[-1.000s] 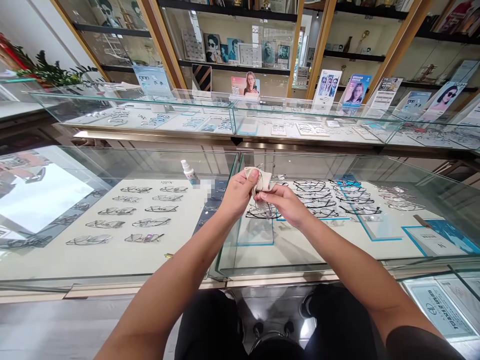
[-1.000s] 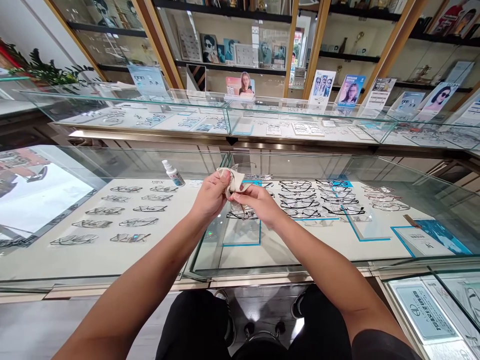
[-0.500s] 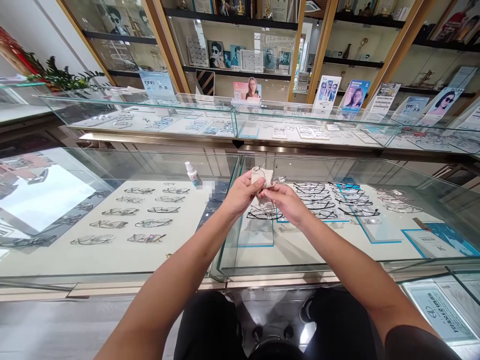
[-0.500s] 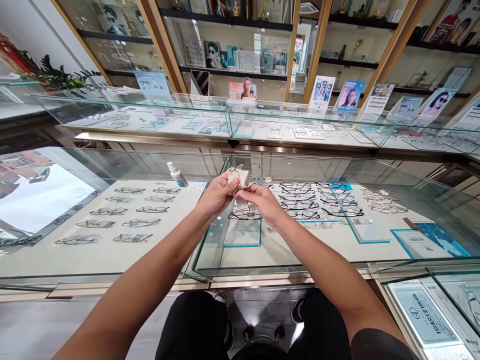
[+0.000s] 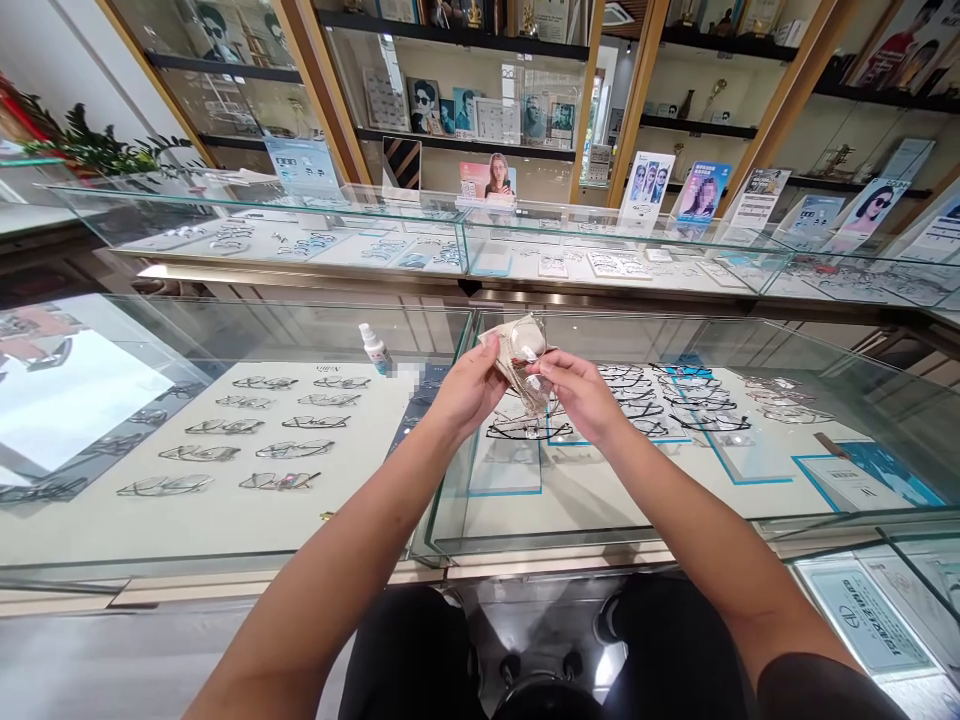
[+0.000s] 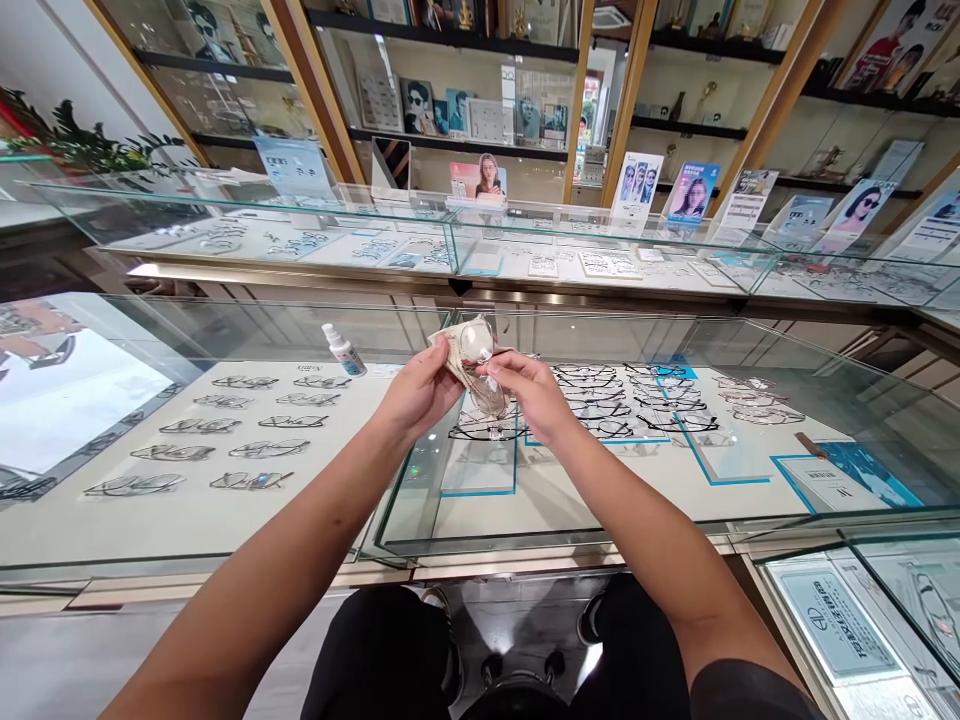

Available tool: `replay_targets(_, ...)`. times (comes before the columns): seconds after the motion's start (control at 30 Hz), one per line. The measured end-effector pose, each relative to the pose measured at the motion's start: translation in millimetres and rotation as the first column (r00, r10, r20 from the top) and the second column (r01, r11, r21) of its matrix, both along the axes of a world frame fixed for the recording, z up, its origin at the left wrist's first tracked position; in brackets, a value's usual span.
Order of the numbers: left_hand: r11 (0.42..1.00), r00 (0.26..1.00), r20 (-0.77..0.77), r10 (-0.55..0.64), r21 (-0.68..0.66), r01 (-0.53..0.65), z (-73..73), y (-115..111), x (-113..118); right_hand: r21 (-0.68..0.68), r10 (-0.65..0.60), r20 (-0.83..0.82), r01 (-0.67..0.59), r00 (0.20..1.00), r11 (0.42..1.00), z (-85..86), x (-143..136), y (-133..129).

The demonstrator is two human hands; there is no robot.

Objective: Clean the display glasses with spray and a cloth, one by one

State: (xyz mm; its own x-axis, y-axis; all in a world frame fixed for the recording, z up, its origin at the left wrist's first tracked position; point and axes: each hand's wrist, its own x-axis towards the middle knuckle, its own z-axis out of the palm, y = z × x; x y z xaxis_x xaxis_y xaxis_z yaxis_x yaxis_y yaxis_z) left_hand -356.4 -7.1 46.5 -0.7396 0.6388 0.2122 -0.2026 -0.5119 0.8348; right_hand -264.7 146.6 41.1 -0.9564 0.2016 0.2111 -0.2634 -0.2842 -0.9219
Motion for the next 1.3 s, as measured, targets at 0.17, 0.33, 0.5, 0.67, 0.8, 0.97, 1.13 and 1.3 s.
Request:
replay_targets(0.17, 0.998, 0.997, -0.068, -0.025, -0.060, 0.021, -0.6, -3, 0, 0.050, -0.176, -0.109, 0.182, 0.978, 0.982, 8.5, 1, 9)
replay_targets(0.33, 0.968, 0.983, -0.103, -0.155, -0.217, 0.130, -5.2, -4, 5, 0.052, -0.193, -0.135, 0.201, 0.972, 0.978, 10.8, 0, 12)
replay_targets(0.5, 0.933, 0.956, -0.137, -0.259, -0.292, 0.211, -8.4, -5, 7, 0.014, -0.150, -0.083, 0.152, 0.985, 0.988, 12.1, 1, 9)
replay_targets(0.67, 0.941, 0.960, -0.137, -0.243, -0.273, 0.199, -8.9, -2, 14, -0.006, -0.121, -0.055, 0.121, 0.991, 0.993, 10.5, 1, 6)
replay_targets(0.8, 0.949, 0.971, -0.141, -0.194, -0.277, 0.150, -11.5, 0, 18, -0.014, -0.082, -0.039, 0.082, 0.996, 0.997, 7.1, 0, 4)
replay_targets(0.97, 0.953, 0.974, -0.167, -0.156, -0.284, 0.105, -14.3, 1, 17, 0.012, -0.043, -0.056, 0.044, 0.997, 0.999, 4.0, -1, 1)
replay_targets(1.13, 0.955, 0.980, -0.169, -0.108, -0.293, 0.055, -13.1, 2, 21, 0.070, -0.018, -0.074, 0.024, 0.997, 0.997, 2.4, -1, -1)
replay_targets(1.3, 0.947, 0.982, -0.154, -0.108, -0.317, 0.054, -10.4, 2, 23, 0.078, 0.015, -0.035, -0.012, 0.999, 0.997, 1.9, -2, 3)
